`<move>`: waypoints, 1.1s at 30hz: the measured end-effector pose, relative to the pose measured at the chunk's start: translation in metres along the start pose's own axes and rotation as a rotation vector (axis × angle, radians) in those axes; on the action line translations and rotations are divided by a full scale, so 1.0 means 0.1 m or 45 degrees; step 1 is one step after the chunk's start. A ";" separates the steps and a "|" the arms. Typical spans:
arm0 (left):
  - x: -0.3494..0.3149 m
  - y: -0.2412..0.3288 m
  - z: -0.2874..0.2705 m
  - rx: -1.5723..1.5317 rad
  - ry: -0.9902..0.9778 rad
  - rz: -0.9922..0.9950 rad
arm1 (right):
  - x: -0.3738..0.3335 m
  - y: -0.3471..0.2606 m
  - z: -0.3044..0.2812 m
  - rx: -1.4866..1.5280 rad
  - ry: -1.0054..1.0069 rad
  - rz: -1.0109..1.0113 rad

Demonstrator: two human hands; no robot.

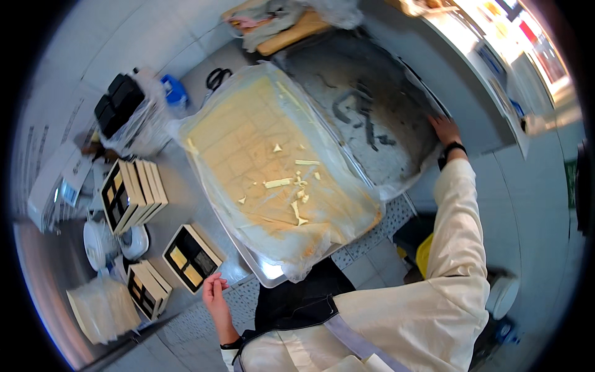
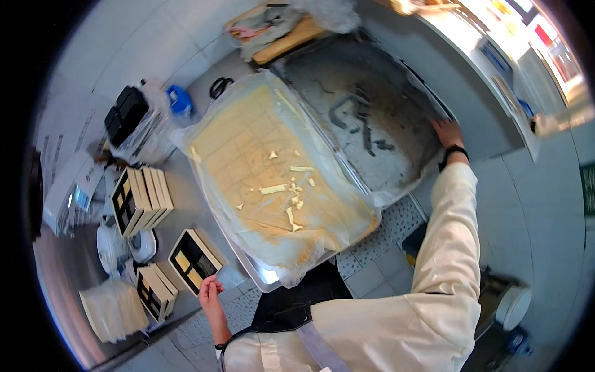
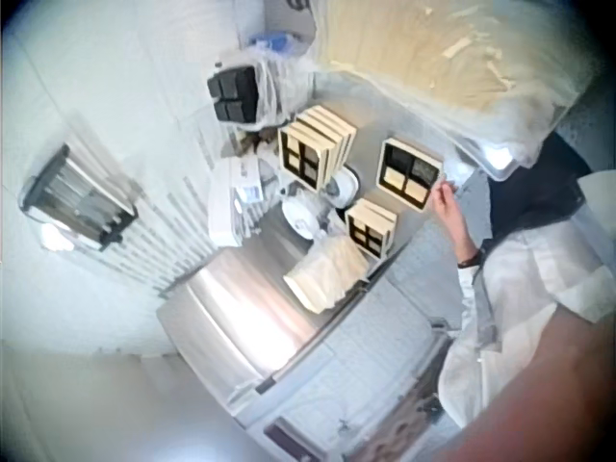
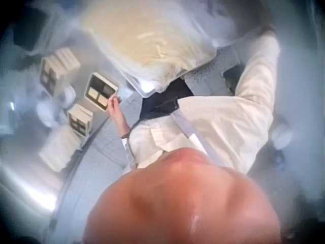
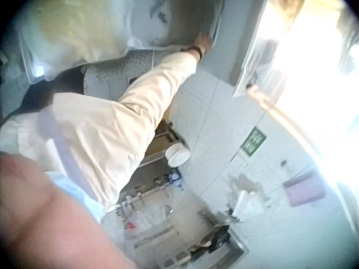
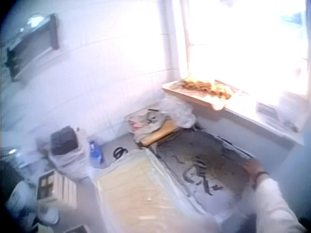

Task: The person places yellow and dark rectangular food items into compartmentalized trays, then closes the trays with lids. The person repeats this process for multiple trays, arranging them in a stack.

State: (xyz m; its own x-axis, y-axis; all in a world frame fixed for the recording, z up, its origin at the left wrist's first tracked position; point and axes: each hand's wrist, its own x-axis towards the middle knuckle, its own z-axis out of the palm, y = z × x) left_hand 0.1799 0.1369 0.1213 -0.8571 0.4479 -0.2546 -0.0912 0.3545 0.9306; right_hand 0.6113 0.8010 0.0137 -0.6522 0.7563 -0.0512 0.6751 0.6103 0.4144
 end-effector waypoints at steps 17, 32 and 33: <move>0.03 0.22 0.26 0.060 -0.015 -0.131 | 0.04 -0.13 -1.16 0.435 0.226 -0.141; 0.30 0.18 0.01 -1.188 -1.051 -0.543 | -1.19 -4.66 -3.76 1.218 0.718 -1.475; 0.30 0.08 -0.10 -1.344 -1.095 -0.532 | -1.26 -4.80 -3.85 1.231 0.665 -1.505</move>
State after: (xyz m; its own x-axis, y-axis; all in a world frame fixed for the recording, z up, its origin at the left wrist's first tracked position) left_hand 0.1486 0.1447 0.1238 -0.1386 0.9508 -0.2772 -0.9130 -0.0143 0.4078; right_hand 0.2364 0.3219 0.1712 -0.8424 -0.2568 0.4737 -0.4438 0.8293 -0.3396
